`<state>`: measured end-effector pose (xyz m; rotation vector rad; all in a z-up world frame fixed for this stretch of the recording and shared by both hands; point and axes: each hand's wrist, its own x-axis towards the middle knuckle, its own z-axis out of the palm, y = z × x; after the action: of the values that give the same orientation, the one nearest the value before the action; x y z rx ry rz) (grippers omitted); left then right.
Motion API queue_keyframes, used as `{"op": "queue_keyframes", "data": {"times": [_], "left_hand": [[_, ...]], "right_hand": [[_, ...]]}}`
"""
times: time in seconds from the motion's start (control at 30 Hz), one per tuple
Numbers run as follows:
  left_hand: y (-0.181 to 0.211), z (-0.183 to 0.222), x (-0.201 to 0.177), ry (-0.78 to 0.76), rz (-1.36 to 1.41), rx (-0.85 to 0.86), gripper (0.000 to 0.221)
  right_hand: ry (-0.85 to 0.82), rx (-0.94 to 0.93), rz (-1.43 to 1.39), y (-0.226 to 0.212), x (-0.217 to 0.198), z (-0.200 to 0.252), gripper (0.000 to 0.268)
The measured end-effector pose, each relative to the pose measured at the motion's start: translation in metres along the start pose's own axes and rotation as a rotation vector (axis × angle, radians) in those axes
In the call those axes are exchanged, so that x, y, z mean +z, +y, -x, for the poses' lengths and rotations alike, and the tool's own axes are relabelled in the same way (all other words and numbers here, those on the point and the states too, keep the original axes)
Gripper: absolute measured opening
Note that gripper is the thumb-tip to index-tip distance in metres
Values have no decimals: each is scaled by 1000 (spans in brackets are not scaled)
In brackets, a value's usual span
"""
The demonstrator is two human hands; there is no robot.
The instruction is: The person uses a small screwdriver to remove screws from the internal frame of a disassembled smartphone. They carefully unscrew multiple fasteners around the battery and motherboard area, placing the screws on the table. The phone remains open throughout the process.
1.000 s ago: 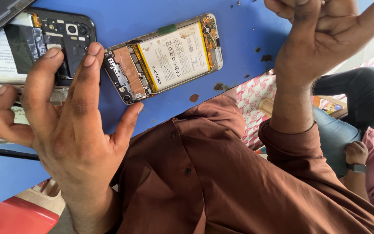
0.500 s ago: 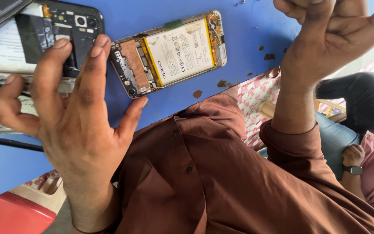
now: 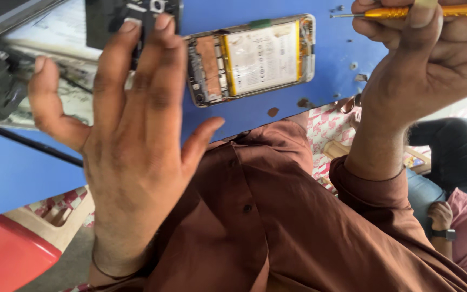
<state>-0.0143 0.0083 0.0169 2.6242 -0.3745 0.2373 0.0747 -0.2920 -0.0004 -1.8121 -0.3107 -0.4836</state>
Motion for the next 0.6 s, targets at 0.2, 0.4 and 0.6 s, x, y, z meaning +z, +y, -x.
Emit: {"op": "queue_keyframes", "data": {"times": [0.2,0.4,0.6], "left_hand": [[9,-15,10,204,106,45,49],[3,-27,23,290,98,79,28],[-2,-34,35,326,185,115,26]], "right_hand": [[-116,-28,-20,-16,28,0,33],[-192,21,-118,-15,43,8,35],[-263,102,-259,-12,51,12,41]]}}
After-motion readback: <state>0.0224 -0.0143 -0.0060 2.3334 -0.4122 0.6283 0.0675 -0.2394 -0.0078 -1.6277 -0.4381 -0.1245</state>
